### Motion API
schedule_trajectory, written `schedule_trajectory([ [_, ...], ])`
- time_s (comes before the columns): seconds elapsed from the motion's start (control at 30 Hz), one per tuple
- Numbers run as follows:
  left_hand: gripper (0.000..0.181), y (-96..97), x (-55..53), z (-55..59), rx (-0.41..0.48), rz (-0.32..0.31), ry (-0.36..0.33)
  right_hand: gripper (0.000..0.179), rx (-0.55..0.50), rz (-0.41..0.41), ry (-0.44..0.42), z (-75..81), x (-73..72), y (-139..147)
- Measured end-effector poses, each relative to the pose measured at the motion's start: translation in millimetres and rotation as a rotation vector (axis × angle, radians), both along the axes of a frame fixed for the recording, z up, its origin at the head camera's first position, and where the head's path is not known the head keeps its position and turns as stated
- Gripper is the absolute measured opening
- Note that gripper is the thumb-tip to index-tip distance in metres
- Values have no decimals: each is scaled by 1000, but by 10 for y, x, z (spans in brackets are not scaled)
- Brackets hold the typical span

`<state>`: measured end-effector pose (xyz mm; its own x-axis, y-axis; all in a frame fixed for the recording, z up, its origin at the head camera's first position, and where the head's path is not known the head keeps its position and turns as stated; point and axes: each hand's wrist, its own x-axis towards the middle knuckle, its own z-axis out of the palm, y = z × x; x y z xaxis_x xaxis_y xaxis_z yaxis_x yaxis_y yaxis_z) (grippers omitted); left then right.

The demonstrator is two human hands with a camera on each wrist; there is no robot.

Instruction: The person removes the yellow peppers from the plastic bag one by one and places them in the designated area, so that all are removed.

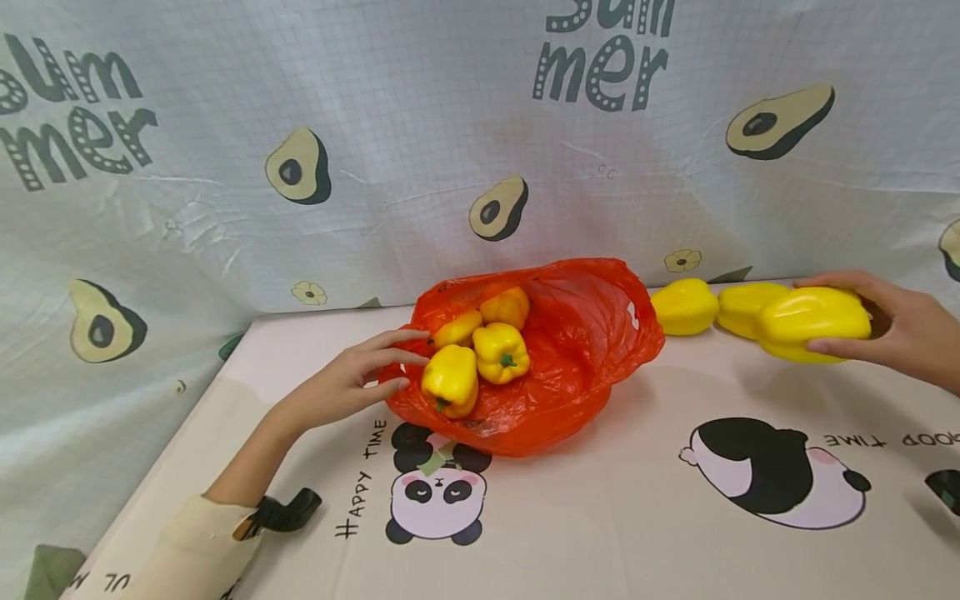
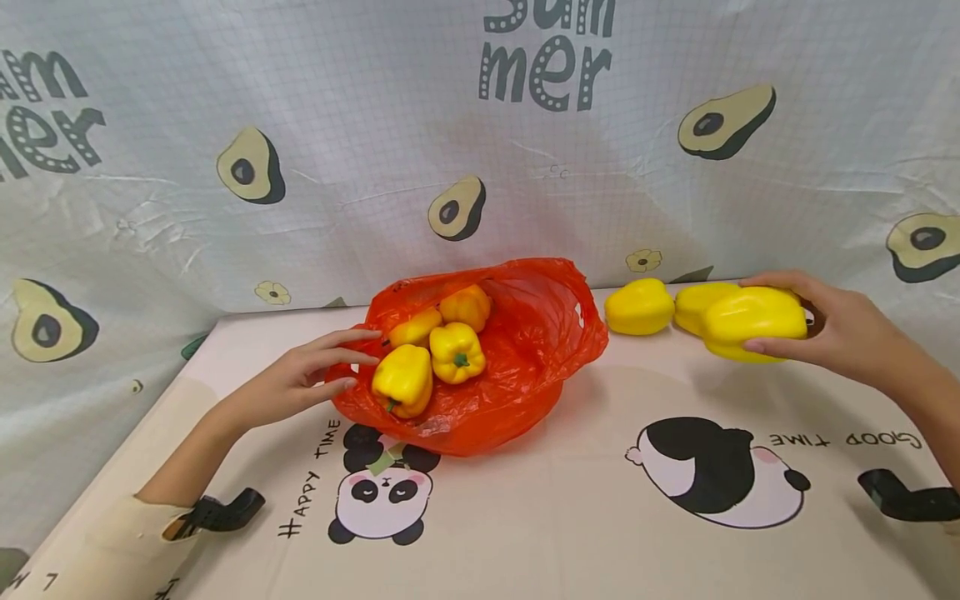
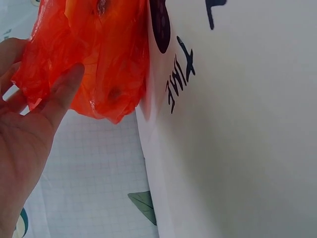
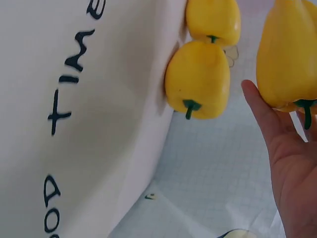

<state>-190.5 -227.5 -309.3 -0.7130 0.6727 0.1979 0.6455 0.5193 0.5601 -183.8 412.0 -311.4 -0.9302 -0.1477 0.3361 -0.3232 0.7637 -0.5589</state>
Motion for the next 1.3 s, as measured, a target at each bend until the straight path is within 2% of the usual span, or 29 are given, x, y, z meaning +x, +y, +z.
schedule_trajectory([
  [0.17,30,-2,5,-7,-5,6,-1,75,44,16,-38,6,-40,93],
  [0.47,31,1,8,-18,-3,8,-2,81,154,-6,-278,12,-132,367],
  [0.57,31,-1,10,-17,-3,10,-2,83,179,-24,-316,16,-175,463],
  [0.67,31,-3,6,-22,-3,9,0,83,170,-50,-293,-12,-213,555],
  [0.9,31,-4,-2,-29,1,3,1,74,111,-100,-145,-171,-305,794],
  [1.03,31,1,-5,-24,5,0,1,72,111,-146,-116,-206,-324,867],
  [1.3,30,5,-21,-29,5,-10,20,76,94,-220,-112,-227,-312,924],
])
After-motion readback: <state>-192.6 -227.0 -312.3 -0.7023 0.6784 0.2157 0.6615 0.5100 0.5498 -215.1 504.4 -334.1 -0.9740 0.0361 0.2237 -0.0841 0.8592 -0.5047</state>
